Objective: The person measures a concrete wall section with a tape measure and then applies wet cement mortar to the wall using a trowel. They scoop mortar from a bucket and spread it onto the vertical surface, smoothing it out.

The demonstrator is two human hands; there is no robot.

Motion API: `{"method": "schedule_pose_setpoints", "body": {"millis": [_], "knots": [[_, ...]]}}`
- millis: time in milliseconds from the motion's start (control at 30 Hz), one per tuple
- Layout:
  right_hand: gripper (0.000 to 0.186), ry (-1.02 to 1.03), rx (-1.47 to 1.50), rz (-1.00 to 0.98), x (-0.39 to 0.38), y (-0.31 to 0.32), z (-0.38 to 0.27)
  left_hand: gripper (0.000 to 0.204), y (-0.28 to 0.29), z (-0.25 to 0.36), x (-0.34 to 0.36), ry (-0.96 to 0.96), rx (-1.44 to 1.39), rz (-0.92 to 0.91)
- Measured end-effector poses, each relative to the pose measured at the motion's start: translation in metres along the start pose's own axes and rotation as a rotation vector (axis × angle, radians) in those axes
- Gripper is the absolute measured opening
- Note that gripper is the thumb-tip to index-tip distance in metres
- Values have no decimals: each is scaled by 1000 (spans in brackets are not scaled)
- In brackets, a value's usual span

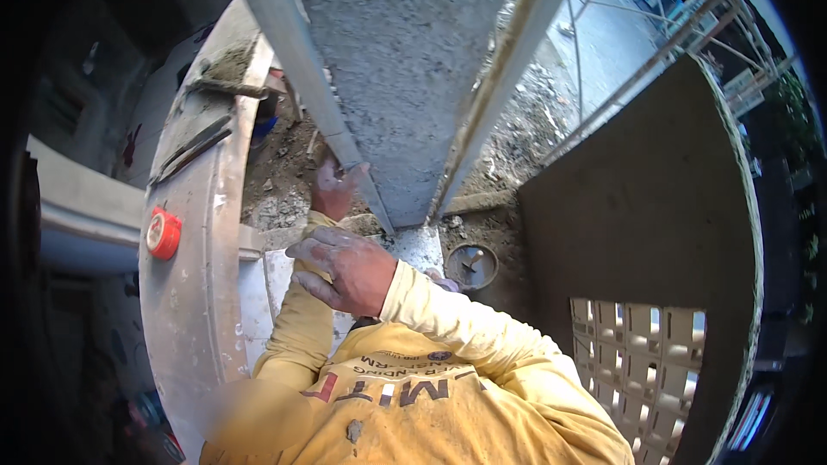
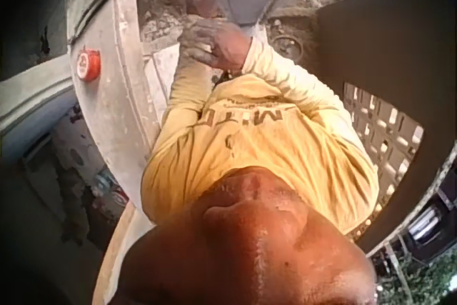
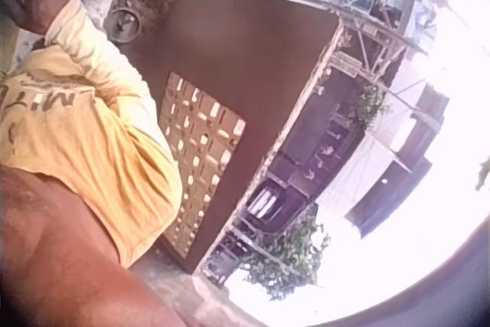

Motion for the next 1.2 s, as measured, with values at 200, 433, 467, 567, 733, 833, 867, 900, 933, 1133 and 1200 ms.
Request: {"method": "schedule_pose_setpoints", "body": {"millis": [200,433,467,567,733,833,867,900,933,1133,1200], "knots": [[28,-176,-2,64,-38,6,37,40,-11,-17,3,-44,-124,-3],[29,-279,-26,-39,-58,-5,54,56,-12,-22,2,-22,-268,-27],[29,-292,-24,-53,-63,-7,59,60,-13,-21,0,-18,-322,-27],[31,-406,-10,-128,-87,-5,81,70,-16,-13,-9,-90,-427,10],[36,-640,-34,-162,-166,1,154,74,5,-112,-115,573,-298,165],[37,-987,-14,-175,-235,25,213,67,14,-185,-271,1196,-121,-39],[36,-1020,-36,-119,-267,29,242,66,15,-198,-331,1419,-12,-166],[35,-1048,-56,-60,-300,31,272,71,24,-207,-399,1567,127,-293],[35,-1168,-29,34,-334,38,297,69,23,-197,-452,1694,321,-456],[29,-1732,-64,-257,-565,23,392,63,-26,-114,-511,1484,403,-1005],[25,-1244,-610,-918,-635,1,407,61,-59,-119,-468,1312,375,-1071]]}}
Point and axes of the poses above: each hand's wrist, its own x-axis towards the middle knuckle, its own y-axis out of the back of the hand, z = x × y, the point moved 5 cm from there along x, towards the middle knuckle, and after that the axes turned 11 degrees about -y, right-handed, at the moved point
